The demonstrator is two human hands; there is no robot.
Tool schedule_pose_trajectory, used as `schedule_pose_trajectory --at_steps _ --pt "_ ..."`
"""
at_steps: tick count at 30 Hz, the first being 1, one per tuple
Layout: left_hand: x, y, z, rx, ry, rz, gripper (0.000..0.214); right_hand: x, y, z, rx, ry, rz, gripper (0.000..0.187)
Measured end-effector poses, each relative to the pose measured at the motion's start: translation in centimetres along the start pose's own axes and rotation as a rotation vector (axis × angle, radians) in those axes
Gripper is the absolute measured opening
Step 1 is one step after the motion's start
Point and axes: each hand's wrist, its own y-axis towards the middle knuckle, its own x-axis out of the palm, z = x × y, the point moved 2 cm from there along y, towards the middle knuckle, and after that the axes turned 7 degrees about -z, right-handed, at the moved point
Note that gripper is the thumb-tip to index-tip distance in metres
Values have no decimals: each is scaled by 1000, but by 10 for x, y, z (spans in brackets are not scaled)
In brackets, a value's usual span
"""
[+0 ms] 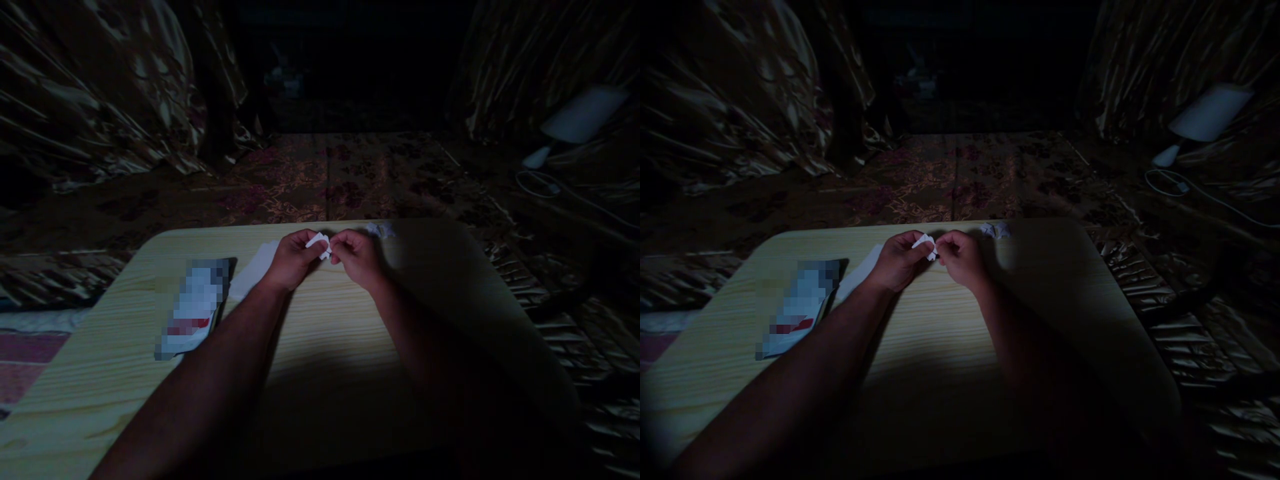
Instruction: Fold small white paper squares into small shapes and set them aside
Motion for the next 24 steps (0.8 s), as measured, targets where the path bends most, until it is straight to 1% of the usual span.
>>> schedule_pose_trajectory --at_steps 3,7,13,15,18,24 --pt "0 0 1 2 41 -2 27 -1 0 -1 16 -9 34 18" --pt "1 0 1 3 58 -31 26 -1 1 -1 23 -3 38 19" --pt "0 -1 0 20 142 55 29 2 1 -3 27 46 41 21" --pt "1 -2 1 26 168 58 30 3 1 -3 13 33 60 22" --pt "3 -3 3 46 222 59 31 2 2 -1 12 -15 83 18" --pt "4 -3 2 48 257 84 30 0 1 1 10 -59 90 14"
